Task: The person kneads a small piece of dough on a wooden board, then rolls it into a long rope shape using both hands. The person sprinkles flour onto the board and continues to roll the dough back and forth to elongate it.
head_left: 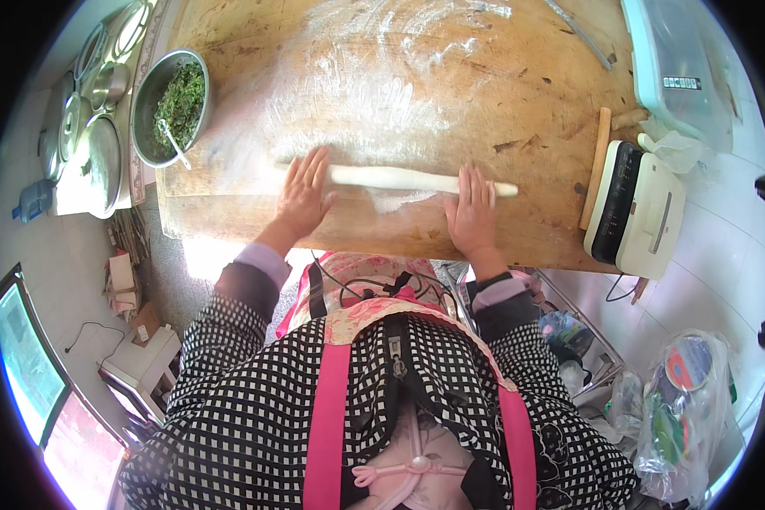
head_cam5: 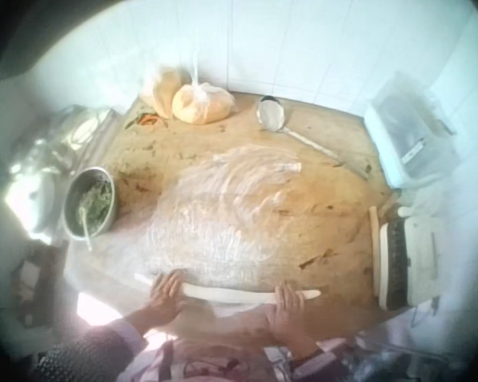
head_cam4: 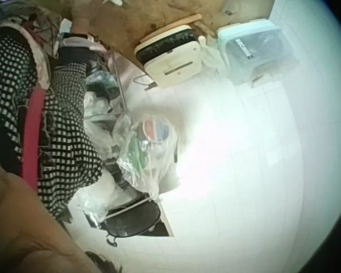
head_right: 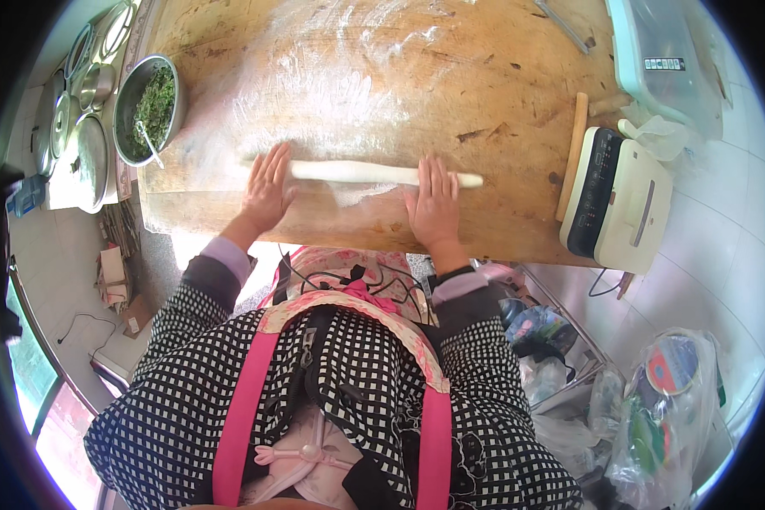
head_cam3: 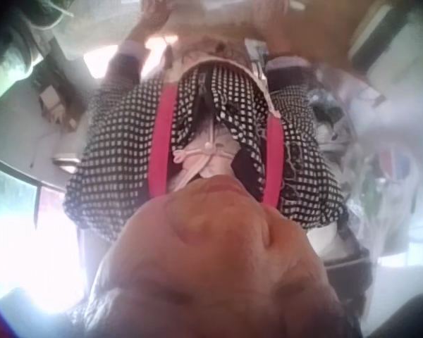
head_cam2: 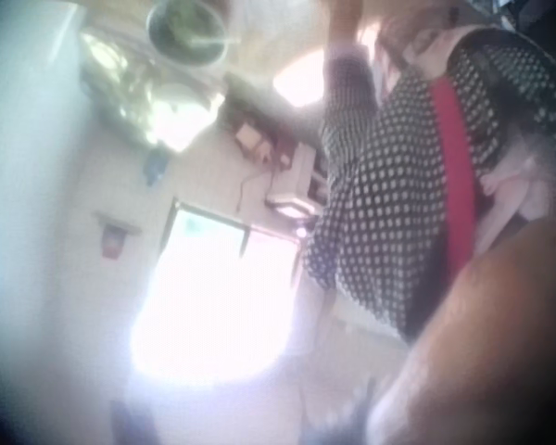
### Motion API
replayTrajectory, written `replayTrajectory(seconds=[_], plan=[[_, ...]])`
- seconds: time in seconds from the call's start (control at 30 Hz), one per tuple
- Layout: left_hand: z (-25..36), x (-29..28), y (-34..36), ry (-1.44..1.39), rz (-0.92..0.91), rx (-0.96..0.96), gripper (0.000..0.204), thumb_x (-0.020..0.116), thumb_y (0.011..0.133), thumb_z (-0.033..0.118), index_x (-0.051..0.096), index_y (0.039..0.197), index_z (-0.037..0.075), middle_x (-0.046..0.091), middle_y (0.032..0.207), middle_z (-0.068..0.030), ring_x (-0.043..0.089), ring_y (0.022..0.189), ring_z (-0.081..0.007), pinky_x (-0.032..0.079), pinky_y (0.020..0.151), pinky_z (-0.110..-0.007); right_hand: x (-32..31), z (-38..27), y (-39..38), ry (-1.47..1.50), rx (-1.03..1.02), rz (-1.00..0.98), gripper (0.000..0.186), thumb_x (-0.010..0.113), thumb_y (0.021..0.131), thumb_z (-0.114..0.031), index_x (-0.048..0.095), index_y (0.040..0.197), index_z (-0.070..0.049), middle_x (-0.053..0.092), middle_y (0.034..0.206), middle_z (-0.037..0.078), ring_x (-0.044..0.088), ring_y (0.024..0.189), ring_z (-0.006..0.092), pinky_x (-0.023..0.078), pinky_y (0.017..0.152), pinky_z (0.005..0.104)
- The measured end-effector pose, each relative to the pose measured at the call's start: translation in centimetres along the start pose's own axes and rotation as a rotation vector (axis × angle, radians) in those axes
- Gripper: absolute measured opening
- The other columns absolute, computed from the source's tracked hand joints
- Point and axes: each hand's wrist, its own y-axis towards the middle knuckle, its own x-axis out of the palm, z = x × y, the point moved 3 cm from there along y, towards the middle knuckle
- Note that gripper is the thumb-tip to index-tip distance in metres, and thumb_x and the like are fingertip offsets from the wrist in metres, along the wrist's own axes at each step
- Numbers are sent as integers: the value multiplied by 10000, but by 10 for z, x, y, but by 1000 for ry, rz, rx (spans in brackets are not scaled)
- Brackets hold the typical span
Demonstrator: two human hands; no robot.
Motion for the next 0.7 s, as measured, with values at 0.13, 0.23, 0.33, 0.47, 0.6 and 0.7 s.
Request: replayTrajectory(seconds=[0.13,0.23,0.33,0.47,0.6,0.7], plan=[[4,12,-12,-97,226,-56,746,508,920,379,165,1468,6,196,1541,-152,186,1423,-342,145,1152,-487,-2,6,3,26,6,97,663,552,878,-313,313,1432,-38,288,1498,147,234,1402,306,162,1129,510],[-10,11,35,-69,386,-176,717,365,959,469,169,1467,2,204,1536,-171,171,1424,-355,129,1149,-505,-4,23,57,-13,28,188,642,521,897,-309,299,1439,-44,278,1503,149,222,1407,308,152,1129,518],[-36,-5,88,6,361,-321,664,307,974,425,146,1478,24,194,1545,-146,144,1441,-297,89,1161,-495,-13,43,107,-69,52,242,628,471,926,-337,276,1454,-58,261,1514,147,202,1416,307,128,1134,529],[-51,-26,128,88,326,-367,652,307,972,412,98,1501,94,157,1564,-81,105,1452,-223,43,1174,-484,-21,62,157,-63,128,296,632,422,946,-387,253,1470,-78,241,1528,139,182,1424,307,103,1138,542],[-32,-19,101,401,151,-85,652,315,966,442,100,1510,153,91,1579,-24,102,1450,-202,44,1181,-471,-20,58,128,-185,17,235,628,426,947,-395,270,1466,-78,237,1531,135,188,1422,310,112,1132,558],[-20,-7,35,176,51,-55,666,404,955,389,133,1500,118,162,1563,-64,148,1443,-248,95,1165,-490,-17,52,49,-79,-13,140,635,471,924,-368,296,1450,-59,245,1527,138,200,1417,319,126,1127,566]])
